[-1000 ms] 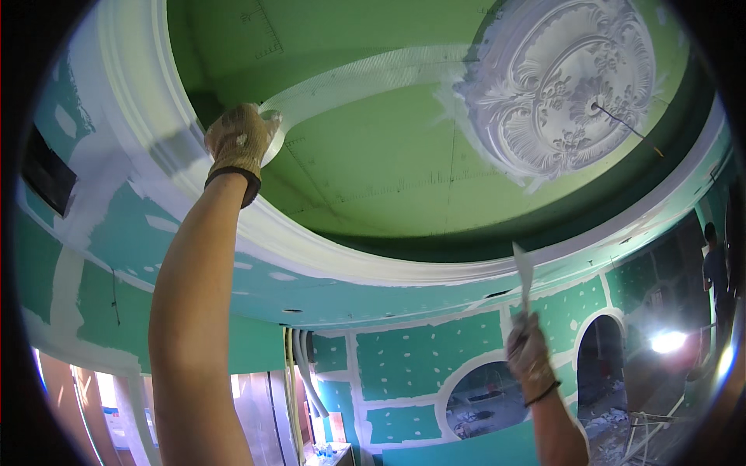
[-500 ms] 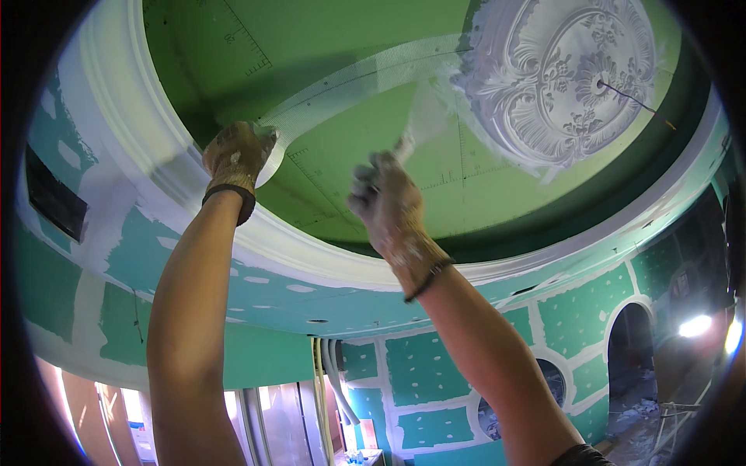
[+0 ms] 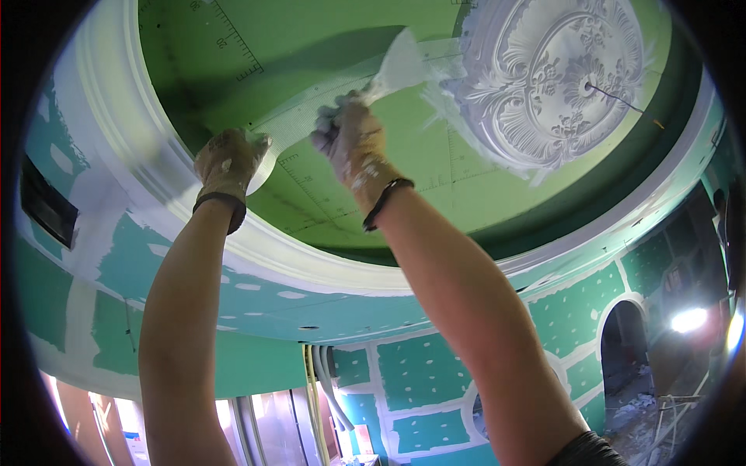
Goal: The recorder applies joint tape and compound to a curved ceiling area and molding.
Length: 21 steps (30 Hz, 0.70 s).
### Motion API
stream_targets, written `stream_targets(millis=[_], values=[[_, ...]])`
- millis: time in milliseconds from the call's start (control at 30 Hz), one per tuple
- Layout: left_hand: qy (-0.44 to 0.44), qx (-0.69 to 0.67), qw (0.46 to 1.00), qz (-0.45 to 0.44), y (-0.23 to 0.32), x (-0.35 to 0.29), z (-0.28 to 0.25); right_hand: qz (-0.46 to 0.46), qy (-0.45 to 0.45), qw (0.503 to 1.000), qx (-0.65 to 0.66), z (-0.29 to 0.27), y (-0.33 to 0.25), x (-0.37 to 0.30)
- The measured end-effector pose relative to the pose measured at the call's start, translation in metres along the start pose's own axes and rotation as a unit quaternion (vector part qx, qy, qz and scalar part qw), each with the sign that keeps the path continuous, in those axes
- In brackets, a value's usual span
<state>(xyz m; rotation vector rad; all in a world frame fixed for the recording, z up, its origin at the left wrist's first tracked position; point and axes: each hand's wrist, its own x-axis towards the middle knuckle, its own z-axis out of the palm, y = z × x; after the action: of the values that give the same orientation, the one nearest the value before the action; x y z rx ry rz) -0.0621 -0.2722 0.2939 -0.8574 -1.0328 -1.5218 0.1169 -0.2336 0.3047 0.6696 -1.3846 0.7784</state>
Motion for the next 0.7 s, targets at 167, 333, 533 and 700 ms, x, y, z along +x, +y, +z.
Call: stream_targets(millis=[167, 333, 533, 700], values=[[-0.026, 0.012, 0.999, -0.03, 0.002, 0.0, -0.001, -0.051, -0.001, 0.999, 0.015, -0.022, -0.041, 0.016], [-0.026, 0.014, 0.999, -0.032, -0.007, 0.01, 0.005, -0.048, -0.009, 0.999, 0.012, -0.03, -0.047, 0.015], [-0.006, 0.016, 0.998, -0.06, -0.003, 0.01, 0.011, -0.046, -0.003, 0.999, 0.022, -0.032, -0.052, 0.016], [0.02, 0.063, 0.997, -0.047, -0.004, 0.007, 0.01, -0.066, -0.028, 0.997, 0.033, -0.042, -0.06, 0.024]])
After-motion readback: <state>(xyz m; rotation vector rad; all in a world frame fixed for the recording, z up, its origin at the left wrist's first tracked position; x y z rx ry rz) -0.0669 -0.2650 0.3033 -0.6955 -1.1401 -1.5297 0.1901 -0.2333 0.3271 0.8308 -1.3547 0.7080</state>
